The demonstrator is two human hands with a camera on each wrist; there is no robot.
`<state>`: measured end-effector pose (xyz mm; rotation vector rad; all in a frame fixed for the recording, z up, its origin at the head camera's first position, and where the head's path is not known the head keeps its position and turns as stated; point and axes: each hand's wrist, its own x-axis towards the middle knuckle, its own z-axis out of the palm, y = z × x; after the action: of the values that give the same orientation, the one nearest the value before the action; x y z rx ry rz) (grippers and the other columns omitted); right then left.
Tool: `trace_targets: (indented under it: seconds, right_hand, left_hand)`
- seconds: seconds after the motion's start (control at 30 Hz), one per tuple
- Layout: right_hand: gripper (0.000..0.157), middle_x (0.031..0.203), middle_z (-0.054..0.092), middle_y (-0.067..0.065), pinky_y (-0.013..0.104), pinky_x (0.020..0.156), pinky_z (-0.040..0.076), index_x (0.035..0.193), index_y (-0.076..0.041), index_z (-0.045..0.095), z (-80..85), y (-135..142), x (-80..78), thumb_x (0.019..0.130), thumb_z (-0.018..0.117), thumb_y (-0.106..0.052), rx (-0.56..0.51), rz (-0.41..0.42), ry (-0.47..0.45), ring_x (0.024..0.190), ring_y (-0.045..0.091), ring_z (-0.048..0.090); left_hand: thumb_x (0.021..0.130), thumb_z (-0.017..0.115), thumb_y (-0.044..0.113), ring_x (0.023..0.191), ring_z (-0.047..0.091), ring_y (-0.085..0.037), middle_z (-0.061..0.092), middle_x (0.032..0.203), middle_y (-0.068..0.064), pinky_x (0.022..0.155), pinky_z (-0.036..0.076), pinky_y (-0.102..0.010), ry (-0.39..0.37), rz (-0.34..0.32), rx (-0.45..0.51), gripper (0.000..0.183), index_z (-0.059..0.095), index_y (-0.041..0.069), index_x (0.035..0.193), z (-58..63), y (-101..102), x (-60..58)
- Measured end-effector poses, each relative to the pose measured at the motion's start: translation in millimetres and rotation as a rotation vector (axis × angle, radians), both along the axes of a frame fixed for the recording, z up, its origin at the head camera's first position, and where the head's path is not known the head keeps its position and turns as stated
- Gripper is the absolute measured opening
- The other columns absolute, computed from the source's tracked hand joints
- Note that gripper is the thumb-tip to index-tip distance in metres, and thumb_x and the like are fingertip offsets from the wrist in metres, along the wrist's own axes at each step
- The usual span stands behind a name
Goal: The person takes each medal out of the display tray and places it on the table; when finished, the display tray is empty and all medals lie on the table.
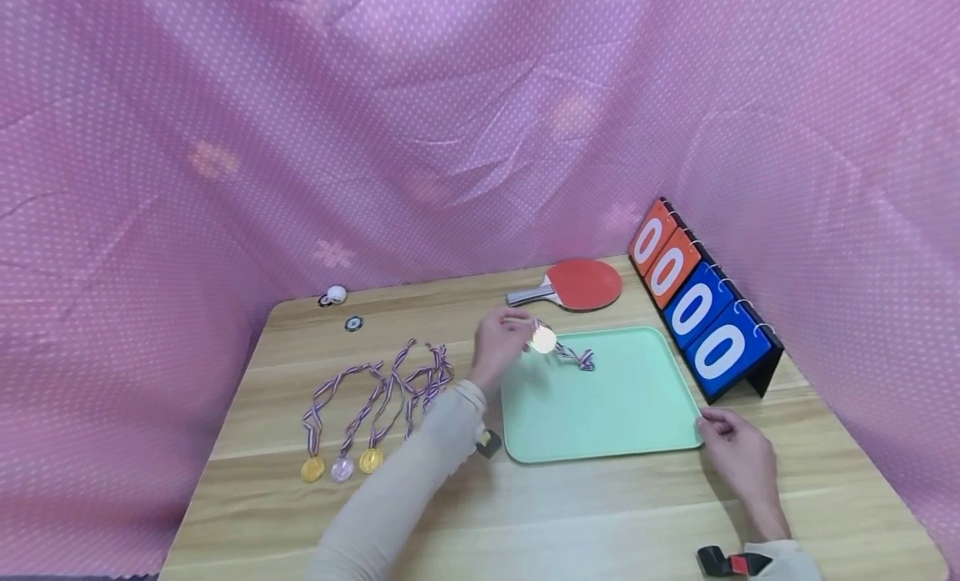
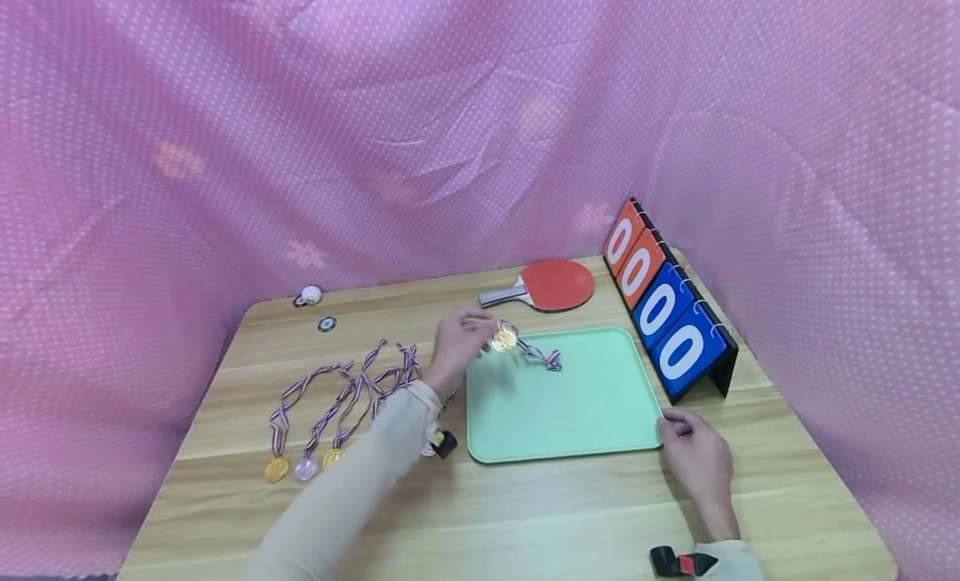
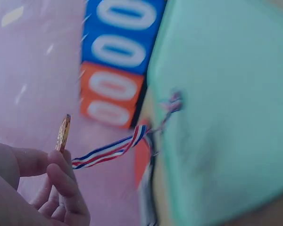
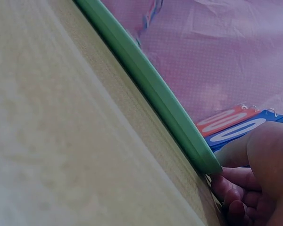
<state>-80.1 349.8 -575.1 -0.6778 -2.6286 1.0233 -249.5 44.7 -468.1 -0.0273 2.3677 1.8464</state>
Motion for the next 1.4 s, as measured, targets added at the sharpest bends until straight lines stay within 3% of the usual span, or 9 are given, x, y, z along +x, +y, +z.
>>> trace_targets:
  seconds: [0.17,0.33,0.43,0.57,0.73,0.87,0.97,1.13,1.4]
  right_hand:
    - [0.031,0.091,0.069,0.004,0.021,0.062,0.036,0.112,-0.012,0.071,2.4,1,-0.3,0.094,0.06,-0.036,0.007,-0.013,0.005,0.066,-0.001,0.05]
    - [0.032,0.092,0.069,0.004,0.022,0.063,0.036,0.112,-0.013,0.071,0.6,-1,-1.9,0.094,0.06,-0.037,0.001,-0.01,0.0,0.066,-0.002,0.049]
    - [0.033,0.093,0.069,0.004,0.022,0.064,0.037,0.113,-0.013,0.071,0.5,-1,-2.9,0.094,0.059,-0.037,-0.008,-0.01,-0.001,0.067,-0.002,0.049]
    - [0.033,0.093,0.068,0.004,0.023,0.065,0.037,0.114,-0.014,0.07,3.5,-1,-3.4,0.095,0.058,-0.038,-0.016,-0.02,-0.014,0.069,0.001,0.05]
    - [0.033,0.093,0.067,0.004,0.024,0.065,0.036,0.114,-0.015,0.07,7.6,-2,-3.0,0.095,0.058,-0.039,-0.02,-0.019,-0.024,0.07,0.003,0.05]
    - [0.033,0.092,0.067,0.002,0.024,0.065,0.036,0.113,-0.015,0.071,8.0,-2,-2.2,0.095,0.058,-0.039,-0.015,-0.022,-0.016,0.068,-0.001,0.049]
    - [0.033,0.091,0.067,0.002,0.024,0.064,0.035,0.113,-0.015,0.071,7.2,-3,-1.6,0.094,0.059,-0.039,-0.017,-0.027,-0.017,0.067,-0.001,0.049]
    - [0.032,0.09,0.067,0.001,0.024,0.064,0.036,0.113,-0.015,0.071,6.0,-4,-1.4,0.094,0.058,-0.039,-0.015,-0.028,-0.023,0.067,-0.001,0.049]
    - [0.033,0.093,0.069,0.004,0.022,0.063,0.037,0.115,-0.014,0.07,5.3,-4,-2.7,0.095,0.058,-0.037,-0.018,-0.032,-0.044,0.067,-0.001,0.049]
  left_hand:
    - [0.087,0.071,0.018,0.078,0.067,-0.02,0.073,0.095,-0.003,0.063,0.052,-0.026,-0.009,0.027,0.014,0.021,0.066,0.017,0.107,29.5,-35,-27.2]
    - [0.088,0.07,0.014,0.078,0.068,-0.026,0.072,0.098,-0.009,0.064,0.054,-0.027,0.141,0.041,-0.006,0.016,0.068,0.012,0.104,48.6,-61,-48.9]
    - [0.088,0.069,0.013,0.08,0.068,-0.027,0.071,0.098,-0.01,0.063,0.054,-0.025,0.199,0.036,-0.053,0.016,0.069,0.011,0.104,49.6,-73,-53.5]
    - [0.089,0.069,0.017,0.082,0.067,-0.025,0.071,0.099,-0.008,0.065,0.054,-0.027,0.165,-0.021,-0.16,0.015,0.07,0.015,0.104,29.3,-89,-43.7]
    - [0.088,0.07,0.017,0.086,0.067,-0.027,0.071,0.099,-0.002,0.073,0.057,-0.035,0.067,-0.14,-0.255,0.016,0.071,0.016,0.104,-10.6,-102,-16.8]
    - [0.085,0.072,0.017,0.084,0.066,-0.022,0.07,0.1,-0.001,0.074,0.057,-0.035,-0.033,-0.226,-0.292,0.016,0.071,0.016,0.102,-29.8,-106,4.8]
    - [0.083,0.073,0.017,0.081,0.066,-0.019,0.07,0.094,-0.001,0.072,0.056,-0.033,-0.063,-0.266,-0.344,0.015,0.071,0.018,0.098,-36.6,-108,17.2]
    - [0.081,0.074,0.016,0.07,0.062,-0.015,0.069,0.081,0.0,0.064,0.05,-0.027,-0.024,-0.307,-0.451,0.01,0.071,0.017,0.09,-44.9,-110,29.7]
    - [0.079,0.077,0.019,0.071,0.062,-0.014,0.067,0.08,0.002,0.066,0.051,-0.027,-0.05,-0.308,-0.491,0.01,0.069,0.02,0.083,-58.5,-107,34.5]
